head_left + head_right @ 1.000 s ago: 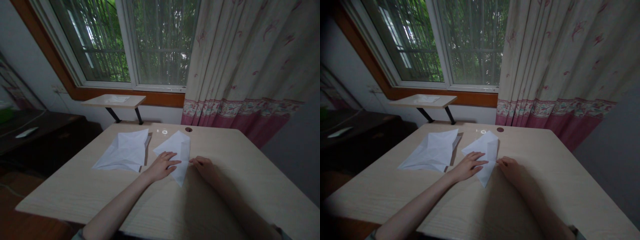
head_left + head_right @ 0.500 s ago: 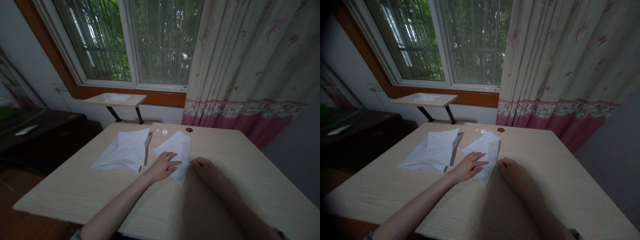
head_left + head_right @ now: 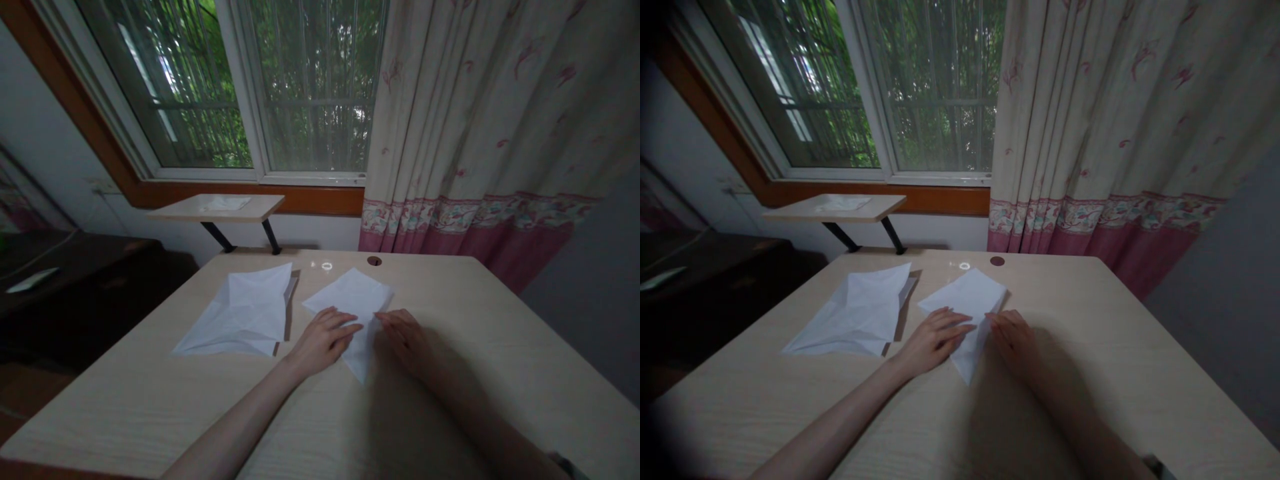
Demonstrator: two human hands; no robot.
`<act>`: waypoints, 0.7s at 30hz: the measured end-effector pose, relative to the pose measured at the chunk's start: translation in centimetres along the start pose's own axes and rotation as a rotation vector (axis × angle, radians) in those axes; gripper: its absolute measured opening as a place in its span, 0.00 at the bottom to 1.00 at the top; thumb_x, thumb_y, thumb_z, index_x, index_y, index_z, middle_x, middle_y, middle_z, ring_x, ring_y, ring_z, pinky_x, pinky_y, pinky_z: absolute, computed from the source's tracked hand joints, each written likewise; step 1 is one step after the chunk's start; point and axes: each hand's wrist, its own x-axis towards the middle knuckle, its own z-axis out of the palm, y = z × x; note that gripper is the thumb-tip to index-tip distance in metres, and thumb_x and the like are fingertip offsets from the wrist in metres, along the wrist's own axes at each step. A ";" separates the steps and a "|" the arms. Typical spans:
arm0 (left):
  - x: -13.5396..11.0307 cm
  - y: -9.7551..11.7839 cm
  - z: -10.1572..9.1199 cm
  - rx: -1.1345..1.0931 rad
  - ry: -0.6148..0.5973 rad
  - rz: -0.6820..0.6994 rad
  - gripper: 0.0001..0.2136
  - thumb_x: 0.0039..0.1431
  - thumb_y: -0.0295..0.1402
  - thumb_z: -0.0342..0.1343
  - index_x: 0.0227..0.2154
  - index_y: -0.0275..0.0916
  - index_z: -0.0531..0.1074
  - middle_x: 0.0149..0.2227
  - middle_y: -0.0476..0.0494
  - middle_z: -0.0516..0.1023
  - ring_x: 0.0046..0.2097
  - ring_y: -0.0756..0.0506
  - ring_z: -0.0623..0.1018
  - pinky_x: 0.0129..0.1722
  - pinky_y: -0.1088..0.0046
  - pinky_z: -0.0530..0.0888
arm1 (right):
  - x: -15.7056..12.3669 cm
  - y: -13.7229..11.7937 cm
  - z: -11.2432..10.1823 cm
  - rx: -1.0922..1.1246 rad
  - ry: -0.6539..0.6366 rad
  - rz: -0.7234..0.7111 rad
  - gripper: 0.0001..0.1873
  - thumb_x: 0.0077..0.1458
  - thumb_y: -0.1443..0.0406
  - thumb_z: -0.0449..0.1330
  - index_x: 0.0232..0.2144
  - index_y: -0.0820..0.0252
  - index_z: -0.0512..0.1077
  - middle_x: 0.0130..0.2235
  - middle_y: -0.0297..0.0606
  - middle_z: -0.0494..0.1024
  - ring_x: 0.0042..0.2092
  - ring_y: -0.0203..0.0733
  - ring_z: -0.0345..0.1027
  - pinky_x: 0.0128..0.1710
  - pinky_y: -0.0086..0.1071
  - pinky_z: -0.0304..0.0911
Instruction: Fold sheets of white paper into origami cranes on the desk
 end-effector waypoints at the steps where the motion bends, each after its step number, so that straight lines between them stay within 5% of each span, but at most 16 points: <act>1: 0.0 0.1 0.0 -0.011 0.026 0.013 0.17 0.66 0.28 0.50 0.54 0.49 0.71 0.56 0.47 0.74 0.57 0.45 0.73 0.63 0.55 0.61 | 0.0 0.0 0.0 -0.022 0.039 -0.030 0.14 0.65 0.65 0.49 0.49 0.52 0.71 0.42 0.39 0.79 0.45 0.45 0.72 0.46 0.42 0.68; 5: 0.0 0.4 0.0 -0.051 0.076 0.061 0.16 0.64 0.27 0.50 0.52 0.46 0.73 0.53 0.47 0.77 0.53 0.45 0.75 0.57 0.61 0.68 | 0.1 -0.4 -0.5 -0.118 0.100 -0.130 0.17 0.63 0.69 0.52 0.52 0.53 0.69 0.46 0.41 0.78 0.48 0.46 0.70 0.50 0.44 0.66; 12: -0.2 0.9 -0.2 -0.088 -0.026 0.080 0.13 0.62 0.26 0.50 0.46 0.42 0.76 0.49 0.46 0.78 0.50 0.45 0.76 0.51 0.67 0.72 | 0.4 -0.4 -1.0 -0.156 -0.009 -0.217 0.20 0.58 0.73 0.51 0.50 0.54 0.69 0.46 0.40 0.78 0.52 0.46 0.68 0.58 0.49 0.54; 21: -0.1 1.4 -0.5 -0.153 -0.062 0.065 0.11 0.64 0.33 0.52 0.46 0.40 0.75 0.47 0.44 0.78 0.49 0.45 0.77 0.50 0.69 0.73 | 0.1 0.0 -0.4 -0.218 -0.101 -0.027 0.08 0.57 0.67 0.56 0.38 0.52 0.72 0.38 0.37 0.78 0.45 0.47 0.68 0.53 0.46 0.51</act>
